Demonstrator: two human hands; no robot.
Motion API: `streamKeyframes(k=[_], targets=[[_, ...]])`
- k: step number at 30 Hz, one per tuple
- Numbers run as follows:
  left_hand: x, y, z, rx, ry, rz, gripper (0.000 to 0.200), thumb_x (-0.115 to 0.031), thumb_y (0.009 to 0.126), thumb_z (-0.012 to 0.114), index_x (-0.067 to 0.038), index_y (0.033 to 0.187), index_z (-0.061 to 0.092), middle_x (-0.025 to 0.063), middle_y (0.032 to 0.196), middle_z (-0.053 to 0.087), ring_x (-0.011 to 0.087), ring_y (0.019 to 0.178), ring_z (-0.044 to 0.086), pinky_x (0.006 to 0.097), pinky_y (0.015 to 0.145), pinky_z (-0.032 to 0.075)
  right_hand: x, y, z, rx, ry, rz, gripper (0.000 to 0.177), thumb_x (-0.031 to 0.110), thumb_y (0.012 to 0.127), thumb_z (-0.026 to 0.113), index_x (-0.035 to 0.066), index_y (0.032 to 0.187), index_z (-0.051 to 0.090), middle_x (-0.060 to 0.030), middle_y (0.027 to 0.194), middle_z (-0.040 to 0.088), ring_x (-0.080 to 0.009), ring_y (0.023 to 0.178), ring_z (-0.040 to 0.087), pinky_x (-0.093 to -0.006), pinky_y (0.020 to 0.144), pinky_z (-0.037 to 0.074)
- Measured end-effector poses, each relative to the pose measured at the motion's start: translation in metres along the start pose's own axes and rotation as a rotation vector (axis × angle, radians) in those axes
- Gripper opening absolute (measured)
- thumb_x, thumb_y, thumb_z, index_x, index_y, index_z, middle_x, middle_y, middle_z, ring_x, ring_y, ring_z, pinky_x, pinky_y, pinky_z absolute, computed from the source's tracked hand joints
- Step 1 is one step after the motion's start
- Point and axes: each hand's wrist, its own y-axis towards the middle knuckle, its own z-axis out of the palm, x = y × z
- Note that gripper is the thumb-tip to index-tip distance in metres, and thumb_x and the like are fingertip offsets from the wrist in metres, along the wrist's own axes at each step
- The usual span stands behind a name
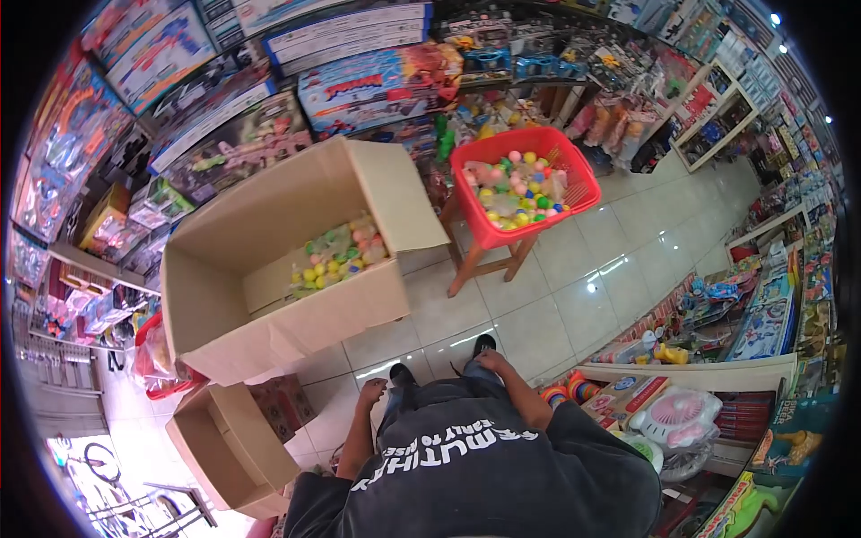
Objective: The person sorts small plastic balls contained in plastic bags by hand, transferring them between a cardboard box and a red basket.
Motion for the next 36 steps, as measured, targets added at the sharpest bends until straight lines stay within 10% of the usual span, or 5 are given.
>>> streamKeyframes(k=[9,20,25,36], targets=[[-0.122,0.037,0.129,-0.103,-0.182,0.26,0.026,-0.026,0.086,0.05,-0.01,0.105,0.06,0.0053,0.084,0.062,0.0115,0.071,0.057,0.0264,0.059,0.044,-0.051,0.01,-0.115,0.171,0.38,-0.062,0.027,0.033,0.076,0.062,0.009,0.089,0.062,-0.0047,0.078,0.062,-0.0151,0.063,0.057,-0.03,0.05,0.045],[-0.234,0.062,0.226,0.125,0.096,0.536,0.023,-0.018,0.088,0.048,-0.005,0.104,0.059,0.0086,0.085,0.064,0.0155,0.079,0.061,0.0276,0.071,0.048,-0.153,-0.021,-0.184,0.089,0.648,0.278,0.032,0.035,0.08,0.059,0.011,0.101,0.056,-0.0039,0.09,0.061,-0.0155,0.077,0.058,-0.0337,0.066,0.047],[-0.32,0.007,0.214,0.137,0.547,0.895,0.024,-0.017,0.087,0.048,-0.005,0.106,0.058,0.0125,0.096,0.06,0.0239,0.084,0.061,0.0314,0.074,0.048,-0.123,-0.008,-0.211,0.053,0.769,0.145,0.028,0.033,0.083,0.055,0.012,0.101,0.055,-0.001,0.092,0.059,-0.0134,0.082,0.057,-0.0305,0.067,0.046],[-0.53,-0.015,0.175,-0.164,0.194,1.074,0.023,-0.006,0.083,0.051,-0.004,0.106,0.055,0.0132,0.099,0.056,0.0295,0.086,0.058,0.0349,0.076,0.046,0.036,-0.014,-0.392,0.265,0.617,-0.342,0.024,0.029,0.09,0.05,0.01,0.101,0.058,0.0019,0.093,0.059,-0.0087,0.088,0.054,-0.0253,0.075,0.043]])
